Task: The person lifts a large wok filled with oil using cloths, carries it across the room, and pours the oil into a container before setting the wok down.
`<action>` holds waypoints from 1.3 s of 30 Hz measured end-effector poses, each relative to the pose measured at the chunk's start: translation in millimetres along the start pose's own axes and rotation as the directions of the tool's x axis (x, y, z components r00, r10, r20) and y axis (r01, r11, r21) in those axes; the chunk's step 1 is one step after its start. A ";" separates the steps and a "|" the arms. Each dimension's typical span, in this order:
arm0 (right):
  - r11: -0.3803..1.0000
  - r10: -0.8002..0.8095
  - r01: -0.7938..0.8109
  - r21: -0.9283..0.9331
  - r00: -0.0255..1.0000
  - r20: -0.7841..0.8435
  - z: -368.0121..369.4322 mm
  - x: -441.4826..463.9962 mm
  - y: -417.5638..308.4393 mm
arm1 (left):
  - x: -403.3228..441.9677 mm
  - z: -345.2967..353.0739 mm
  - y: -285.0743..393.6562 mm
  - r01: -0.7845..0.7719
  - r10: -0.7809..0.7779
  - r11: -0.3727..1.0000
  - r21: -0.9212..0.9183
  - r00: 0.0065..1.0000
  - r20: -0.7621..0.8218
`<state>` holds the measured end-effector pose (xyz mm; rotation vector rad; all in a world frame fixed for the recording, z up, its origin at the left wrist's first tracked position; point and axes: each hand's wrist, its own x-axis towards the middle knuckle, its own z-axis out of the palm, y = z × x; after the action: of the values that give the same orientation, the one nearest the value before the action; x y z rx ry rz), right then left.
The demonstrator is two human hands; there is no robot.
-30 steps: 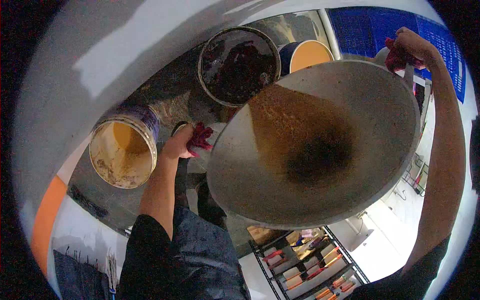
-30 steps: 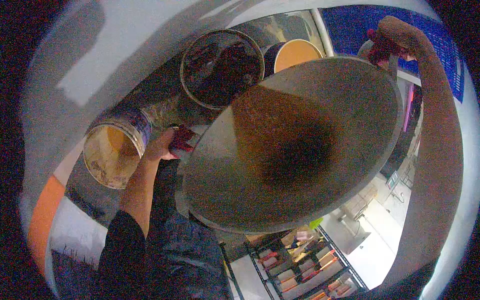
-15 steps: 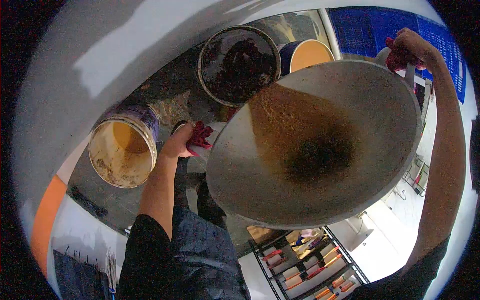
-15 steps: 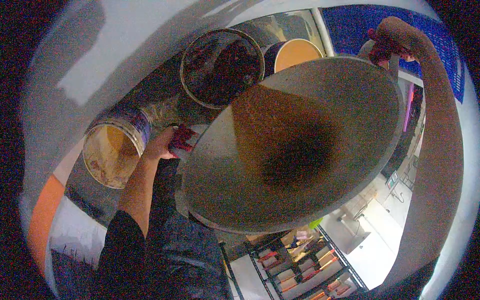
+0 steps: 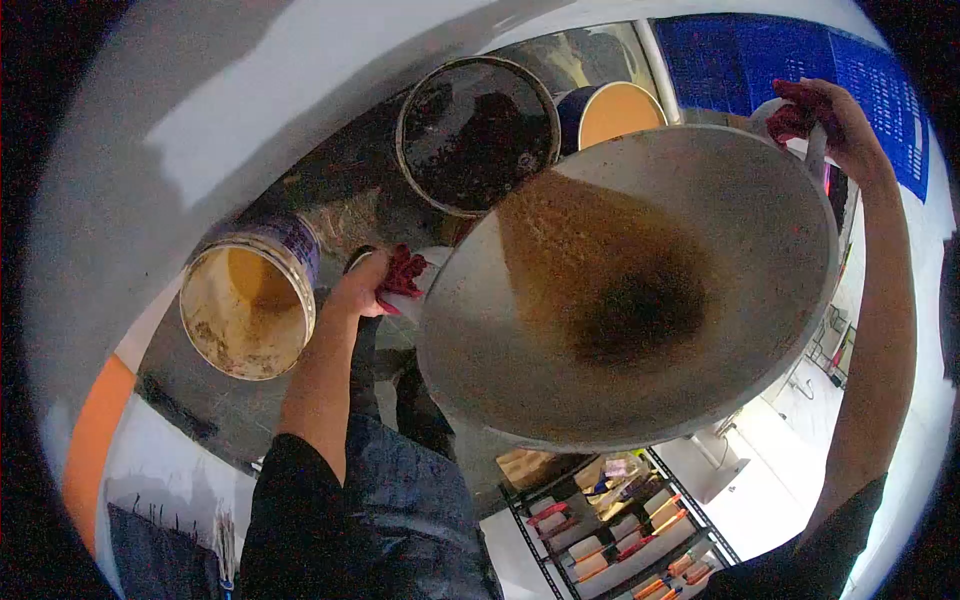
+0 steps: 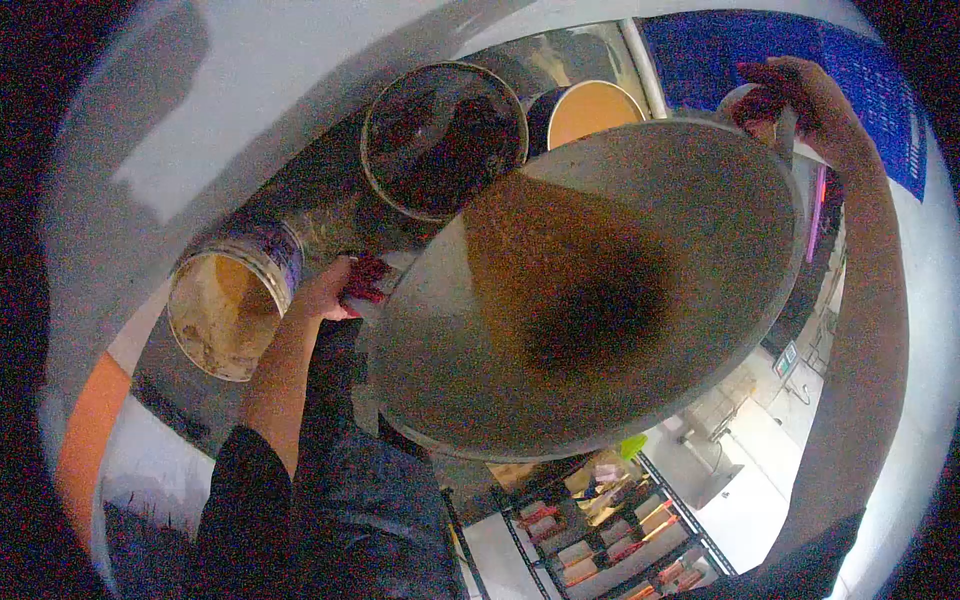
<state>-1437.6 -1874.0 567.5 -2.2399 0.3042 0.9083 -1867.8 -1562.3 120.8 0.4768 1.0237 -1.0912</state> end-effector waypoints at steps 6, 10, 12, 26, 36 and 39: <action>1.000 -0.004 0.003 0.003 0.997 0.078 -7.8 -19.7 11.5 | -10.9 19.8 -2.2 0.010 -0.010 1.000 0.006 0.996 0.091; 0.998 0.049 -0.050 -0.024 0.999 -0.010 -4.7 -33.1 8.2 | -50.0 64.4 -5.4 0.012 -0.013 1.000 0.012 0.997 0.073; 0.996 0.083 -0.082 0.023 0.995 -0.051 -5.9 -35.6 12.1 | -52.3 69.2 -12.2 -0.028 0.026 0.999 0.019 0.996 0.090; 0.980 0.197 -0.190 0.056 0.960 -0.199 -21.9 -103.6 146.8 | -34.3 65.0 -122.7 -0.080 0.085 0.996 -0.042 0.987 0.137; 0.964 0.243 -0.225 0.139 0.962 -0.127 5.8 -72.9 189.7 | 19.2 34.6 -109.8 0.192 -0.192 0.981 -0.020 0.981 -0.018; 0.961 0.273 -0.257 0.101 0.940 -0.205 -13.6 -47.6 209.3 | 12.1 38.6 -102.4 0.158 -0.153 0.983 0.090 0.986 -0.060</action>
<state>-1558.1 -2038.6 499.5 -2.2676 0.7435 0.7723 -1941.1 -1641.0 144.2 0.5101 1.0729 -1.2762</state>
